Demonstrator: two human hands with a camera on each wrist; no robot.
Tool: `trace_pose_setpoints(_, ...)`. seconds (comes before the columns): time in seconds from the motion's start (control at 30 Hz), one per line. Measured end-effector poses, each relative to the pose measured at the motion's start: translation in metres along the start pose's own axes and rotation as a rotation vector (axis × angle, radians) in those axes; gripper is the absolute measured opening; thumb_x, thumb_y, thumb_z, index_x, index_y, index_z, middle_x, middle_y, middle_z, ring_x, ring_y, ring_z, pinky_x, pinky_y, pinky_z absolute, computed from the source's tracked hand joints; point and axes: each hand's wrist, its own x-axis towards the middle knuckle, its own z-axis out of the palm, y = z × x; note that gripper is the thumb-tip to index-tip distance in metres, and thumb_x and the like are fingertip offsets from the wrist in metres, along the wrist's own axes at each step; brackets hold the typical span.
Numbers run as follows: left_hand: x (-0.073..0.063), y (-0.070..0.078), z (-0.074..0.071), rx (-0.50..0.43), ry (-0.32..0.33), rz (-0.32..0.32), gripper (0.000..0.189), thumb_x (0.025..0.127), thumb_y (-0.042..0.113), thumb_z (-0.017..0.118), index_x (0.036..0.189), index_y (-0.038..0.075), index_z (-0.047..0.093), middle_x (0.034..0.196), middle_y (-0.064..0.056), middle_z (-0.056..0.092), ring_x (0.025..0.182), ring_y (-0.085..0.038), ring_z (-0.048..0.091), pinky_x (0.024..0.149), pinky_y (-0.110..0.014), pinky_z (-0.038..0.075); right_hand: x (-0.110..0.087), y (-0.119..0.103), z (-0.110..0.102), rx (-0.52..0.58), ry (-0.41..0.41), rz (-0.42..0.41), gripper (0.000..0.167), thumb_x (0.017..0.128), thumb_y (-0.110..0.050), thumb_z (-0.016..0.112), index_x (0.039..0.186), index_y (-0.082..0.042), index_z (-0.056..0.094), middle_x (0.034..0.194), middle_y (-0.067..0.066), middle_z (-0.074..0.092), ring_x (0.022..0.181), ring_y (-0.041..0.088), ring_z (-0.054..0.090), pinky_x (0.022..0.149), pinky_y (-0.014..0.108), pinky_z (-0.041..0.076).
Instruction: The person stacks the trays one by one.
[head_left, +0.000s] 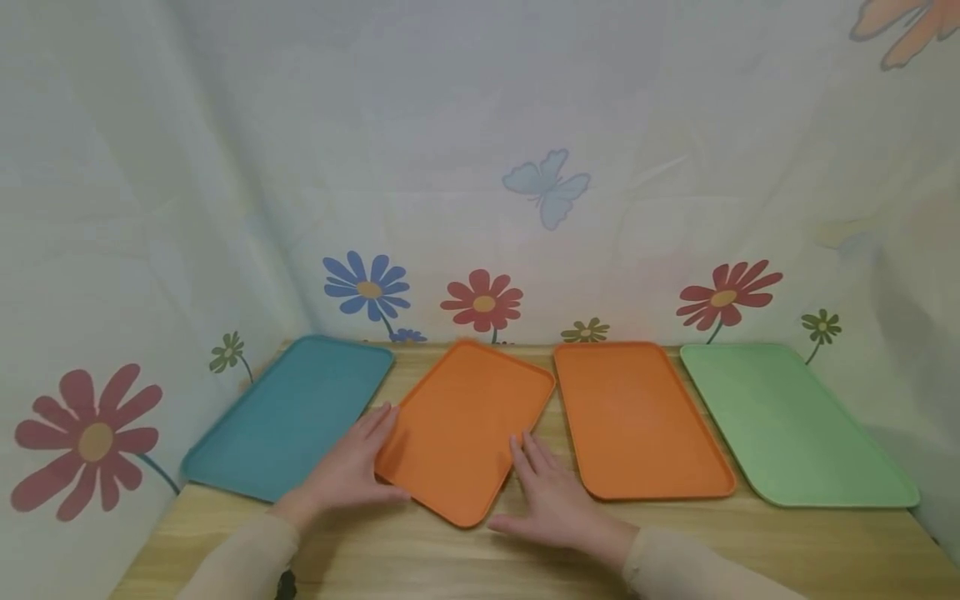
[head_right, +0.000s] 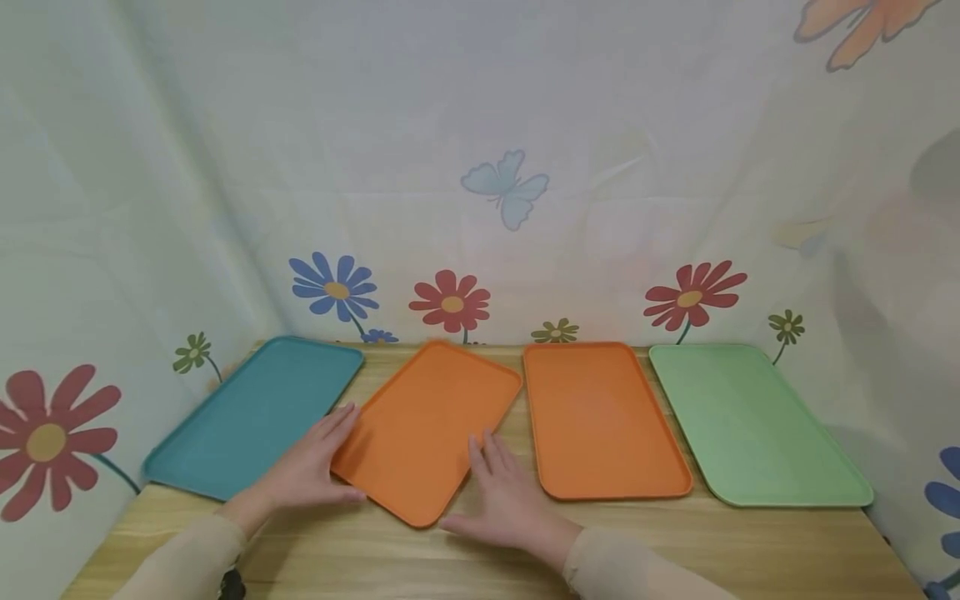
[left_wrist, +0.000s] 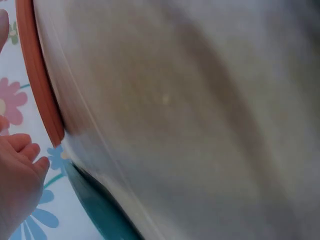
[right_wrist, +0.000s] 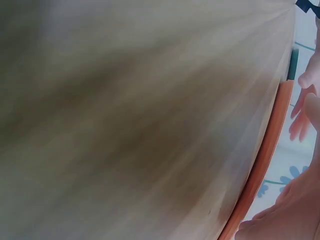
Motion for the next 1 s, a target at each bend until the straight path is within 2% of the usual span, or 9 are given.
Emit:
trace_pose_setpoints(0.17, 0.002, -0.008, -0.001, 0.01, -0.044, 0.001, 0.127, 0.066, 0.077, 0.073, 0.152, -0.005, 0.029, 0.156, -0.028, 0.027, 0.141, -0.043, 0.029, 0.106, -0.058, 0.035, 0.004, -0.003, 0.004, 0.019, -0.022, 0.031, 0.116, 0.079, -0.076, 0.061, 0.155, 0.002, 0.023, 0.157, 0.031, 0.018, 0.145, 0.042, 0.02, 0.112, 0.054, 0.029)
trace_pose_setpoints(0.37, 0.004, -0.013, 0.0, 0.027, -0.091, -0.001, 0.125, 0.067, 0.081, 0.069, 0.151, -0.005, 0.033, 0.155, -0.028, 0.027, 0.139, -0.045, 0.032, 0.104, -0.058, 0.038, 0.006, -0.007, 0.006, 0.1, -0.067, 0.069, 0.12, 0.077, -0.075, 0.066, 0.155, 0.003, 0.02, 0.157, 0.035, 0.011, 0.142, 0.049, 0.021, 0.107, 0.057, 0.034)
trace_pose_setpoints(0.53, 0.004, -0.015, 0.0, 0.026, -0.117, 0.006, 0.12, 0.07, 0.078, 0.069, 0.149, -0.007, 0.036, 0.154, -0.028, 0.029, 0.138, -0.044, 0.034, 0.105, -0.056, 0.038, 0.007, -0.012, 0.008, 0.118, -0.066, 0.067, 0.119, 0.077, -0.073, 0.067, 0.154, 0.006, 0.022, 0.155, 0.038, 0.009, 0.141, 0.051, 0.02, 0.106, 0.056, 0.037)
trace_pose_setpoints(0.8, 0.005, -0.016, -0.002, 0.003, -0.13, 0.003, 0.115, 0.072, 0.073, 0.072, 0.144, -0.011, 0.041, 0.153, -0.029, 0.03, 0.138, -0.045, 0.033, 0.107, -0.056, 0.035, 0.007, -0.02, 0.011, 0.063, -0.059, 0.084, 0.115, 0.079, -0.074, 0.064, 0.149, 0.011, 0.03, 0.154, 0.04, 0.009, 0.142, 0.05, 0.017, 0.106, 0.053, 0.038)
trace_pose_setpoints(1.0, 0.006, -0.019, 0.0, 0.011, -0.141, 0.016, 0.11, 0.073, 0.075, 0.069, 0.14, -0.01, 0.048, 0.154, -0.028, 0.03, 0.138, -0.045, 0.033, 0.107, -0.055, 0.035, 0.009, -0.021, 0.013, 0.02, -0.067, 0.096, 0.112, 0.082, -0.075, 0.058, 0.147, 0.012, 0.033, 0.153, 0.041, 0.01, 0.142, 0.05, 0.019, 0.106, 0.052, 0.038)
